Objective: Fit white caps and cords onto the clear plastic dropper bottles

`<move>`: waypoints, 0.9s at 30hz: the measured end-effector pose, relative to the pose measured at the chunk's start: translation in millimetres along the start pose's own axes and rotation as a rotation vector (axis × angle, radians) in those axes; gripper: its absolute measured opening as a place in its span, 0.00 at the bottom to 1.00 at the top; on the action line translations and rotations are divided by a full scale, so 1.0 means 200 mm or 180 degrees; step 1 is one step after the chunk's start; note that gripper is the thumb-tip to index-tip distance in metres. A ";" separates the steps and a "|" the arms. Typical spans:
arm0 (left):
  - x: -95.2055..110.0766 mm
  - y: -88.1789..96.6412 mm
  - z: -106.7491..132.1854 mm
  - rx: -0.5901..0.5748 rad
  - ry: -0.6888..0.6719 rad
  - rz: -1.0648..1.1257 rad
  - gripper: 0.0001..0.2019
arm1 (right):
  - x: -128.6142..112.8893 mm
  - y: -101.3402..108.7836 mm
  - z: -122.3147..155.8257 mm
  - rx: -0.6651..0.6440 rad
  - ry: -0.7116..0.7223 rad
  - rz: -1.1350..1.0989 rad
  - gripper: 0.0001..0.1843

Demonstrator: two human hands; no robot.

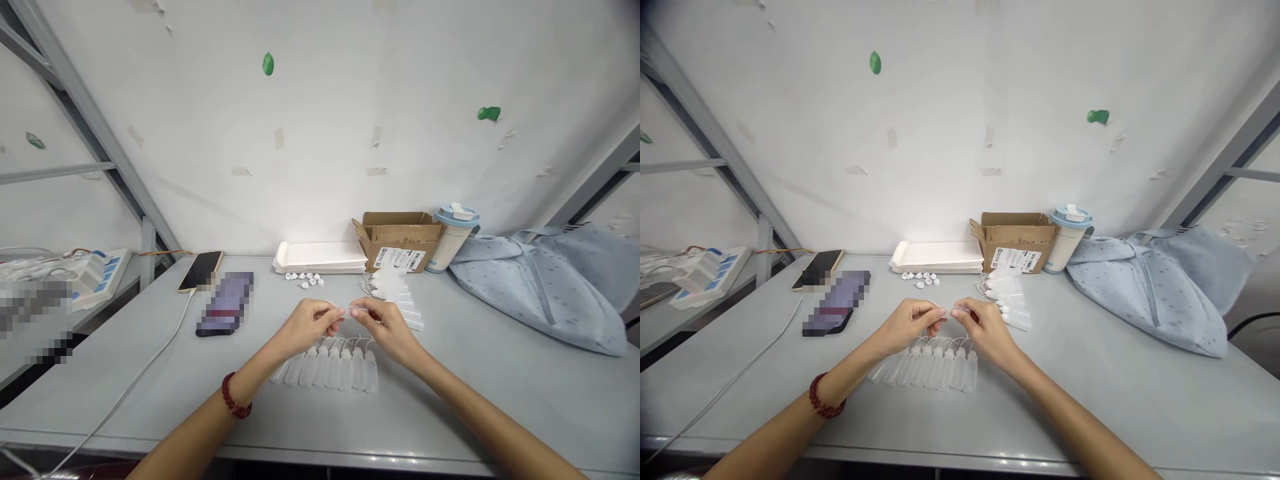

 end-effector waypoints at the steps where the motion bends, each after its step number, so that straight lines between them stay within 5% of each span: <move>1: 0.01 0.00 0.00 0.0026 -0.0074 -0.0156 0.18 | 0.00 0.00 0.00 -0.0041 -0.0108 -0.0091 0.17; 7: 0.02 0.05 -0.03 0.0262 -0.0541 -0.0802 0.11 | 0.03 0.03 -0.04 -0.0200 -0.0620 -0.0538 0.19; 13: -0.14 0.26 -0.05 0.0644 -0.0610 -0.2144 0.10 | 0.06 0.27 -0.08 0.0926 -0.0510 -0.0354 0.20; 19: -0.28 0.31 -0.08 0.0428 -0.0883 -0.2932 0.11 | 0.10 0.45 -0.10 0.1604 -0.0355 -0.0125 0.20; 27: -0.32 0.31 -0.09 0.0355 -0.0835 -0.3076 0.11 | 0.15 0.48 -0.15 0.1318 -0.0287 0.0425 0.17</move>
Point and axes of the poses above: each hand's wrist, its own z-axis away from the middle knuckle, its own y-axis out of the back of the hand, x = y × z, the point moved 4 cm from there along -z, towards the middle knuckle, and after that the axes turned 12 degrees about -y, right-handed, at the moved point
